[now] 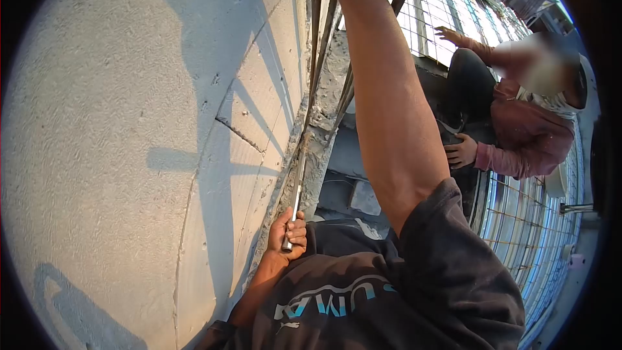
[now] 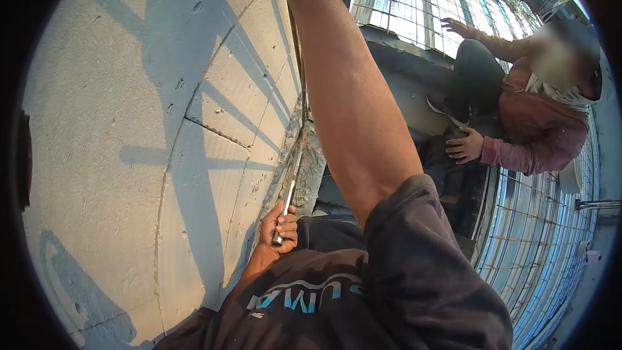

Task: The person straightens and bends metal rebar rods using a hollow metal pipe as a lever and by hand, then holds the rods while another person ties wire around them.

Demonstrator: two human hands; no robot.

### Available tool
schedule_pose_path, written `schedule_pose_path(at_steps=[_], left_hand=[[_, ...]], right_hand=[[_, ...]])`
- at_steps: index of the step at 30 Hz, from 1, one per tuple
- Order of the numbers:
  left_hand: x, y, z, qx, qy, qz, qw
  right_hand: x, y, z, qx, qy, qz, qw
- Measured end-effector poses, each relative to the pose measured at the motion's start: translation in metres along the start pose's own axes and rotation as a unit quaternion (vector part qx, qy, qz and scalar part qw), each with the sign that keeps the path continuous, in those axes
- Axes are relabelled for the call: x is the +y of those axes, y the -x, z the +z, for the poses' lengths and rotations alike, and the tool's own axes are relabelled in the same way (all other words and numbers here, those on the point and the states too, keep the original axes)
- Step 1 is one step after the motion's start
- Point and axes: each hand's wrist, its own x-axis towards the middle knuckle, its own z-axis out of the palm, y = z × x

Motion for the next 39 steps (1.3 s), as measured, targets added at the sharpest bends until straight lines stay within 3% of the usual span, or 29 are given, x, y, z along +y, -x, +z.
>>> schedule_pose_path(at_steps=[4,9,11,13,17,18,19,24,27,28,32,35,38,39], left_hand=[[0.002,-0.005,-0.012,-0.019,-0.007,0.006,1.0],[0.005,-0.008,-0.014,0.018,-0.041,0.014,0.999],[0.004,-0.01,-0.011,0.035,-0.035,0.016,0.999],[0.004,-0.009,-0.012,0.028,-0.054,0.019,0.998],[0.006,-0.016,-0.015,0.013,-0.049,0.02,0.999],[0.005,-0.017,-0.012,0.007,-0.045,0.018,0.999],[0.001,-0.015,-0.013,0.006,-0.036,0.016,0.999],[-0.002,-0.009,-0.007,-0.009,-0.022,0.023,0.999],[-0.002,-0.009,-0.006,-0.019,-0.007,0.012,1.0],[-0.003,-0.008,-0.005,-0.014,-0.01,0.016,1.0],[-0.007,-0.006,0.003,-0.006,-0.002,0.019,1.0],[-0.01,-0.008,0.006,0.004,-0.004,0.024,1.0],[-0.01,-0.008,0.01,0.014,-0.012,0.027,0.999],[-0.012,-0.009,0.012,0.015,-0.013,0.031,0.999]], right_hand=[[-0.028,0.024,-0.011,0.031,0.075,-0.055,0.995],[-0.083,0.061,-0.023,-0.1,0.077,0.064,0.99],[-0.073,0.081,-0.017,-0.07,-0.007,-0.061,0.996],[-0.083,0.104,-0.019,-0.075,0.036,-0.091,0.992],[-0.136,0.156,-0.05,-0.223,0.01,-0.093,0.97],[-0.118,0.146,-0.039,-0.168,-0.034,-0.098,0.98],[-0.097,0.124,-0.034,-0.13,0.02,-0.134,0.982],[-0.069,0.07,0.001,-0.115,0.045,-0.086,0.989],[-0.06,0.053,0.0,-0.179,0.006,-0.068,0.982],[-0.052,0.051,0.014,-0.122,0.05,-0.059,0.99],[-0.047,0.037,0.019,-0.183,0.133,-0.005,0.974],[-0.033,0.027,0.023,-0.155,0.106,-0.009,0.982],[0.002,0.014,0.029,-0.076,0.067,-0.118,0.988],[0.006,0.007,0.031,-0.102,0.075,-0.088,0.988]])
